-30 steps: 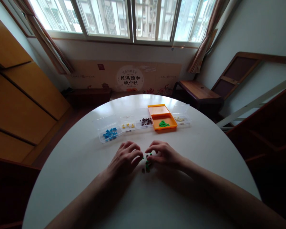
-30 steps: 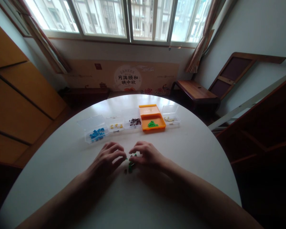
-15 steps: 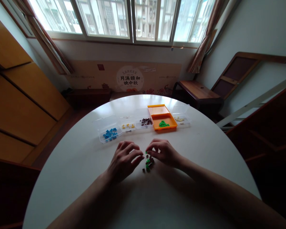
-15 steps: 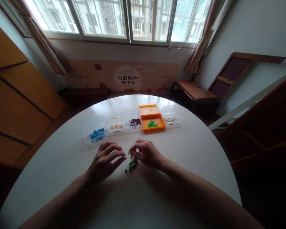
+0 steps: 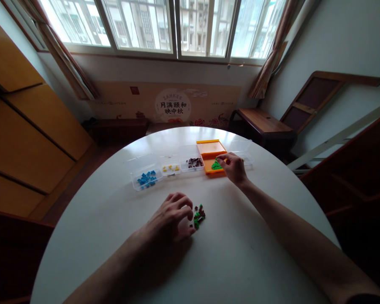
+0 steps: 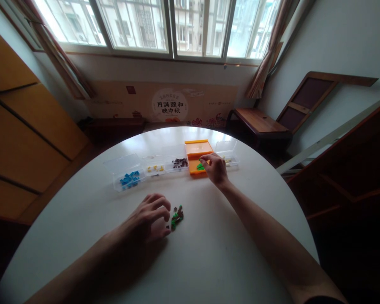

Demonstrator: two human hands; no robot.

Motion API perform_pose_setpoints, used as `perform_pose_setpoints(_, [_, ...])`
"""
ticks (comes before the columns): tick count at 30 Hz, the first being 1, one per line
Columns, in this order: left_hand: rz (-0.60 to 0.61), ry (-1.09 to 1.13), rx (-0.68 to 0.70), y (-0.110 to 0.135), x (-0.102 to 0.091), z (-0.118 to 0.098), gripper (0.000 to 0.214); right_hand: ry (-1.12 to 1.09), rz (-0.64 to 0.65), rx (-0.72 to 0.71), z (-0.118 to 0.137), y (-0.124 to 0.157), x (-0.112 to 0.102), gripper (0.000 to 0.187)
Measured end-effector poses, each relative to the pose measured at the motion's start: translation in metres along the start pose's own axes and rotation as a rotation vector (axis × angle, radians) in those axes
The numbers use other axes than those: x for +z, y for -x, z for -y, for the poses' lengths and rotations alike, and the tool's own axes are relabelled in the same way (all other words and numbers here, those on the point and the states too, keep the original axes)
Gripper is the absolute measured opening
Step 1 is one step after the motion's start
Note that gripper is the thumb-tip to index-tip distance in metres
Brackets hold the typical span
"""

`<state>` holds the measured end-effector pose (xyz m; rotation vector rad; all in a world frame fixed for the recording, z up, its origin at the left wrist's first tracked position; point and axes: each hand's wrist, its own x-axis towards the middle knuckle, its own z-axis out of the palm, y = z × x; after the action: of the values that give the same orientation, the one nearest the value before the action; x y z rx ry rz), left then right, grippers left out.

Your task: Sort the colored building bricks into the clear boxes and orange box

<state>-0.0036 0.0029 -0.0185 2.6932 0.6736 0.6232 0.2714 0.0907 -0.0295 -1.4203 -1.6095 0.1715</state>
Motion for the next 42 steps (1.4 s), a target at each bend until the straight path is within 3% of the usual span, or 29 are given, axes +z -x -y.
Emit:
perform_pose_setpoints(5, [0.038,0.009,-0.013,-0.001,-0.002,-0.003,0.004,-0.042,-0.003,0.043,-0.002,0.005,0.002,0.022])
perform_pose_setpoints(12, [-0.063,-0.011,0.013,-0.002,0.004,0.005,0.003,-0.163,0.067,0.054,0.004,0.023,0.001,0.02])
perform_pose_setpoints(15, [-0.228,-0.076,0.016,-0.003,0.006,0.01,0.003,-0.273,0.238,0.015,0.019,0.032,0.002,0.019])
perform_pose_setpoints(20, [-0.403,-0.159,0.028,-0.004,0.003,0.007,0.008,-0.438,0.646,-0.098,0.057,0.05,0.0,0.016])
perform_pose_setpoints(24, [-0.488,-0.201,0.059,-0.003,-0.002,0.002,0.013,-0.509,0.791,-0.178,0.077,0.058,-0.001,0.015])
perform_pose_setpoints(34, [-0.492,-0.251,0.069,-0.001,-0.001,0.002,0.013,-0.474,0.726,-0.255,0.077,0.054,0.003,0.01])
perform_pose_setpoints(38, [-0.488,-0.25,0.057,-0.001,-0.001,0.004,0.009,-0.309,0.508,-0.273,0.071,0.036,0.016,0.006])
perform_pose_setpoints(42, [-0.46,-0.23,0.058,0.0,-0.001,0.004,0.009,-0.219,0.22,-0.176,0.066,0.005,0.033,0.008])
